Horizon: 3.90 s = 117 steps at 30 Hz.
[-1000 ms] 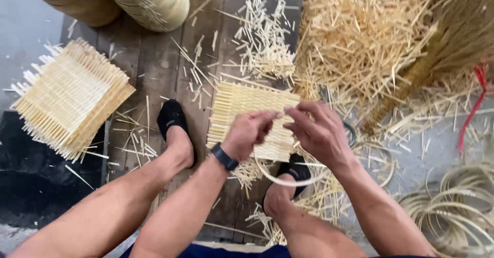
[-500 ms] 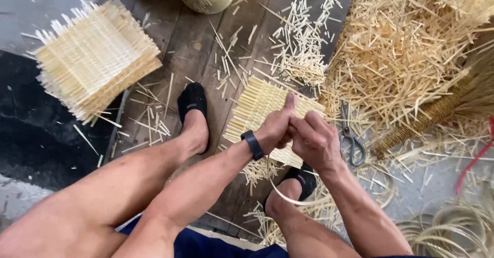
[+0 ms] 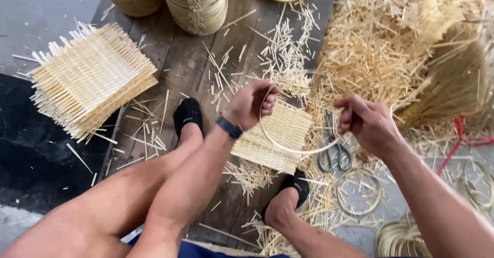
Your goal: The recorder is assembling and trimming bamboo baskets, using a mold and scissors.
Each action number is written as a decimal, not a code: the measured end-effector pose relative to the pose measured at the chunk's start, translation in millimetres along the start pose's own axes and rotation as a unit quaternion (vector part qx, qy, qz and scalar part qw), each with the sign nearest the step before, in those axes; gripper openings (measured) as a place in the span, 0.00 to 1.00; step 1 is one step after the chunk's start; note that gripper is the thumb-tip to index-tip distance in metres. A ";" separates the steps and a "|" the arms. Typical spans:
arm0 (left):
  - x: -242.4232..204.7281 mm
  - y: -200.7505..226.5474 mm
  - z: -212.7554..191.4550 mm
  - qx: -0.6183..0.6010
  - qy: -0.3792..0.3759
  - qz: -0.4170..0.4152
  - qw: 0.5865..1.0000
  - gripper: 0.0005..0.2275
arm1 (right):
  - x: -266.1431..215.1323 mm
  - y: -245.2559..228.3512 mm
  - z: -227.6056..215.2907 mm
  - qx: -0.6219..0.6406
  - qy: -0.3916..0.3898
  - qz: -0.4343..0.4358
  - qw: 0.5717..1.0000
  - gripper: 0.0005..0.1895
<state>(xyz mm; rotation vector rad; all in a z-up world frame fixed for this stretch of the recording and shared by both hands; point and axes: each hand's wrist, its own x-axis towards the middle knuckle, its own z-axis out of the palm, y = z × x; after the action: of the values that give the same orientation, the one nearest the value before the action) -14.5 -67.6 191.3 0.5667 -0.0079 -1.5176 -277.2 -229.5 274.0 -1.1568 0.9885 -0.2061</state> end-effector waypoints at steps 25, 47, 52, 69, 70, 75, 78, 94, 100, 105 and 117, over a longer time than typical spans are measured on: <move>10.4 -90.1 -157.0 0.554 0.293 0.210 0.750 0.05 | 36.6 178.1 61.4 -0.161 0.317 0.102 0.929 0.11; 17.2 -87.0 -219.4 0.604 0.316 0.042 0.731 0.09 | 50.6 246.4 46.4 -0.313 0.335 -0.027 0.888 0.10; 31.9 -82.2 -231.1 0.569 0.287 -0.007 0.771 0.10 | 51.9 255.1 37.3 -0.294 0.344 -0.044 0.891 0.11; 65.4 -95.2 -280.6 0.613 0.260 -0.080 0.741 0.13 | 93.2 309.3 -25.0 -0.061 0.183 0.001 0.981 0.14; 55.1 -86.0 -251.0 0.611 0.251 -0.093 0.745 0.13 | 78.2 281.6 -12.4 -0.063 0.193 0.013 0.979 0.14; 53.3 -60.7 -142.4 0.880 0.188 0.114 0.422 0.05 | 32.7 199.7 66.3 -0.472 0.336 -0.124 0.806 0.15; 73.1 -77.3 -125.5 0.808 0.010 0.281 0.517 0.10 | -2.6 168.7 150.5 -0.048 0.246 0.295 0.922 0.23; 139.0 -84.7 -152.8 0.767 0.019 0.187 0.614 0.06 | 37.5 315.4 159.2 -0.094 0.285 0.083 0.950 0.24; 147.1 -90.5 -170.0 0.715 0.067 0.043 0.695 0.06 | 47.4 344.2 150.8 0.024 0.270 0.048 0.961 0.19; 186.5 -114.4 -228.1 0.679 0.022 0.130 0.722 0.11 | 57.9 316.7 138.0 -0.239 0.245 0.081 0.936 0.21; 156.4 -78.1 -168.4 0.733 0.051 0.081 0.674 0.11 | 184.6 211.8 45.4 -0.313 0.184 -0.194 0.911 0.09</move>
<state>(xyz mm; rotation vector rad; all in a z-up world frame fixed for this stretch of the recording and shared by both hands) -16.3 -152.4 -36.1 1.8543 -1.2650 -1.0066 -206.6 -218.1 -1.5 -1.9602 1.1872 -0.4578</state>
